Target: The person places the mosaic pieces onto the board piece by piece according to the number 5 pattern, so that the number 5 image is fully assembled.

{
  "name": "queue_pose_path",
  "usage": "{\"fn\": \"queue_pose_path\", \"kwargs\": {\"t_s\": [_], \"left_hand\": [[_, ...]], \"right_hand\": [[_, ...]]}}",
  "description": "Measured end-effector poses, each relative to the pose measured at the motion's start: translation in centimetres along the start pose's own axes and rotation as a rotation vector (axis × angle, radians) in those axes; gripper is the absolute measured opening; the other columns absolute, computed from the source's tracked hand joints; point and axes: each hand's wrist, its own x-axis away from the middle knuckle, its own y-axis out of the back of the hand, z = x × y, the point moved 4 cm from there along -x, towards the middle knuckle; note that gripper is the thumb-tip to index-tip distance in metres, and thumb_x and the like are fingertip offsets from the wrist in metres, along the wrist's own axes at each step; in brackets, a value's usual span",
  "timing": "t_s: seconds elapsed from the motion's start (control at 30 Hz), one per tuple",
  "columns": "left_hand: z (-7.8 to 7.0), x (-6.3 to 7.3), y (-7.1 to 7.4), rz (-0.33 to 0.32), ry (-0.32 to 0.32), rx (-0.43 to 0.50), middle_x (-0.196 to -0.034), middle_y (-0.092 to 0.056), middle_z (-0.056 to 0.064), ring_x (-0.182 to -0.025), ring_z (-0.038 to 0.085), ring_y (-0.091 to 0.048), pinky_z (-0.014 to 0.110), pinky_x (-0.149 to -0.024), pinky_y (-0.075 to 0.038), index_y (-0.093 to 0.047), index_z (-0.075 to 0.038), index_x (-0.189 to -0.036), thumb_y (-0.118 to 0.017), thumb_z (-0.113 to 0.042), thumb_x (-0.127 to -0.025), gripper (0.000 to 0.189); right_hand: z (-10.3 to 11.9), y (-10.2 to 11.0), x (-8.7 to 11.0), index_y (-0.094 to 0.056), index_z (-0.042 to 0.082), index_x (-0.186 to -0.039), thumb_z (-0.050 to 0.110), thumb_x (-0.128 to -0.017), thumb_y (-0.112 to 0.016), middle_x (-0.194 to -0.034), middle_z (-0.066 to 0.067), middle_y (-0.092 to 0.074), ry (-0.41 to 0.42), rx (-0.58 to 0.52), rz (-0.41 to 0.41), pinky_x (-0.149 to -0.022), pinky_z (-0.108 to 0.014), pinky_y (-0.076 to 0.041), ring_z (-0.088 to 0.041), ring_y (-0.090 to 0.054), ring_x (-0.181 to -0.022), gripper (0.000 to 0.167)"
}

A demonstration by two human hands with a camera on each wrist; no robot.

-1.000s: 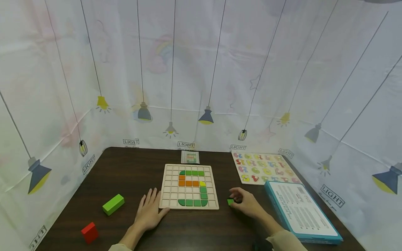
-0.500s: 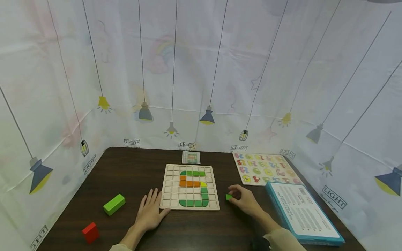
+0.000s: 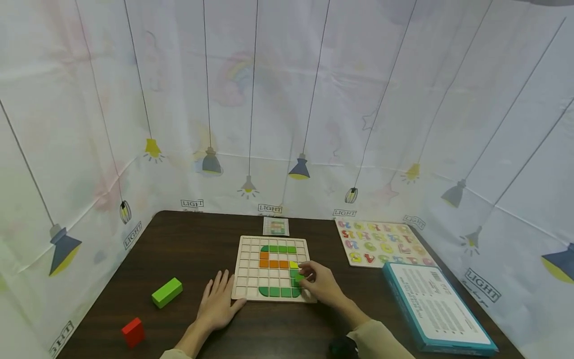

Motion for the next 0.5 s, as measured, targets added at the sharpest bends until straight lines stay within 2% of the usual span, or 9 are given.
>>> {"fn": "queue_pose_path", "kwargs": {"t_s": [0.2, 0.5], "left_hand": [[0.0, 0.1, 0.1, -0.002, -0.001, 0.002, -0.152, -0.019, 0.024, -0.141, 0.039, -0.009, 0.054, -0.111, -0.005, -0.029, 0.001, -0.147, -0.053, -0.048, -0.093, 0.077], [0.2, 0.0, -0.1, -0.013, -0.009, -0.015, -0.152, -0.02, 0.023, -0.141, 0.039, -0.01, 0.054, -0.111, -0.005, -0.03, 0.002, -0.146, -0.052, -0.049, -0.094, 0.076]], "right_hand": [[1.5, -2.9, -1.2, -0.061, -0.001, -0.111, 0.001, -0.081, -0.071, -0.092, -0.007, -0.063, 0.086, -0.008, 0.04, -0.071, -0.03, -0.054, -0.018, -0.062, -0.081, 0.032], [4.1, -6.0, -2.8, -0.061, -0.002, -0.112, 0.003, -0.082, -0.071, -0.092, -0.007, -0.064, 0.118, 0.001, 0.068, -0.072, -0.027, -0.053, -0.018, -0.061, -0.083, 0.032]]}}
